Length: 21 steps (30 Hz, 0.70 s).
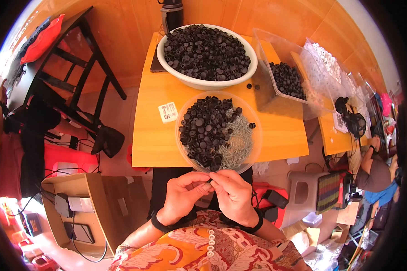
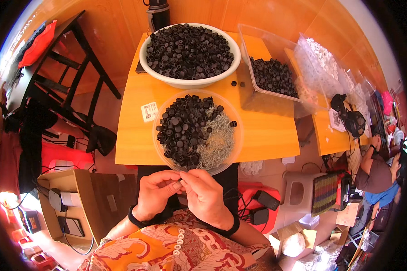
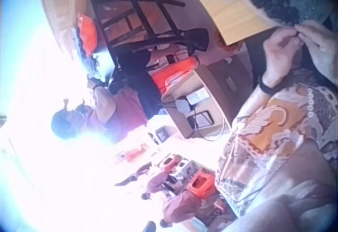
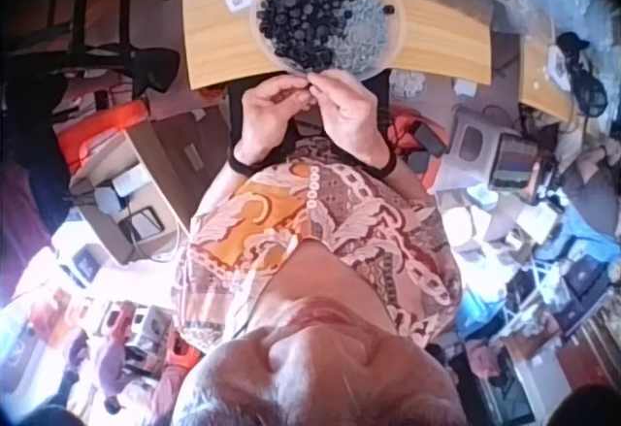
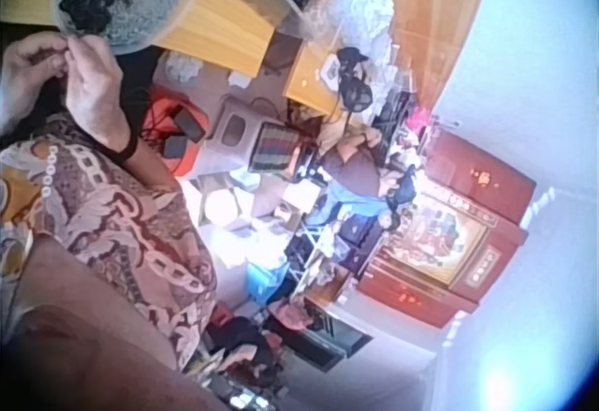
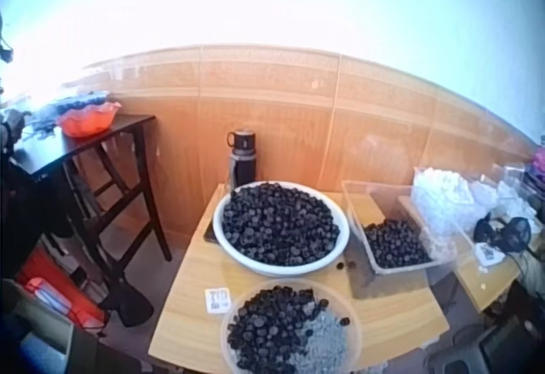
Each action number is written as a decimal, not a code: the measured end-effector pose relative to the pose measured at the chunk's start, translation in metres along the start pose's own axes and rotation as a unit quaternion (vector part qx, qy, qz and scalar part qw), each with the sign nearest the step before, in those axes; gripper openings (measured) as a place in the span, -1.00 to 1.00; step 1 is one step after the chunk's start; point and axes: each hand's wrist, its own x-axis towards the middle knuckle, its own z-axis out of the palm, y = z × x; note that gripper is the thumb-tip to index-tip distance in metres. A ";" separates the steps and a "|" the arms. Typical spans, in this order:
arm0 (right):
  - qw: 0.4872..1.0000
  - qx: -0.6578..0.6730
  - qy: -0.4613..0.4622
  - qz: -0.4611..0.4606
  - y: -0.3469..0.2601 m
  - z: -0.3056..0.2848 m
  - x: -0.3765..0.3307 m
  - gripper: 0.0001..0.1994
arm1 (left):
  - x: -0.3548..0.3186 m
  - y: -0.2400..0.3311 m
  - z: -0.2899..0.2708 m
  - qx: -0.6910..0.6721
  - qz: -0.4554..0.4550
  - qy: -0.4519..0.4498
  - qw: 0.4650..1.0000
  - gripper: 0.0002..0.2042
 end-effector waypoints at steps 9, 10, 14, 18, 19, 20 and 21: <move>0.996 -0.056 -0.017 -0.063 -0.003 0.006 0.002 -0.64 | -0.002 -0.002 -0.002 -0.036 0.024 0.009 0.999 -0.84; 0.996 -0.053 -0.019 -0.069 -0.003 0.007 0.002 -0.63 | -0.003 -0.003 -0.002 -0.035 0.041 0.014 0.998 -0.84; 0.997 -0.046 -0.025 -0.064 -0.007 0.008 0.004 -0.64 | -0.005 -0.004 -0.002 -0.047 0.076 0.023 0.996 -0.84; 0.996 -0.052 -0.035 -0.057 -0.009 0.009 0.007 -0.62 | -0.005 -0.005 -0.004 -0.057 0.094 0.024 0.994 -0.84; 0.994 -0.077 -0.034 -0.071 -0.009 0.008 0.008 -0.61 | -0.005 -0.005 -0.005 -0.060 0.099 0.025 0.993 -0.84; 0.994 -0.077 -0.035 -0.072 -0.009 0.008 0.008 -0.61 | -0.005 -0.004 -0.005 -0.061 0.100 0.026 0.993 -0.84; 0.994 -0.078 -0.038 -0.066 -0.009 0.008 0.008 -0.61 | -0.004 -0.003 -0.005 -0.052 0.096 0.026 0.994 -0.84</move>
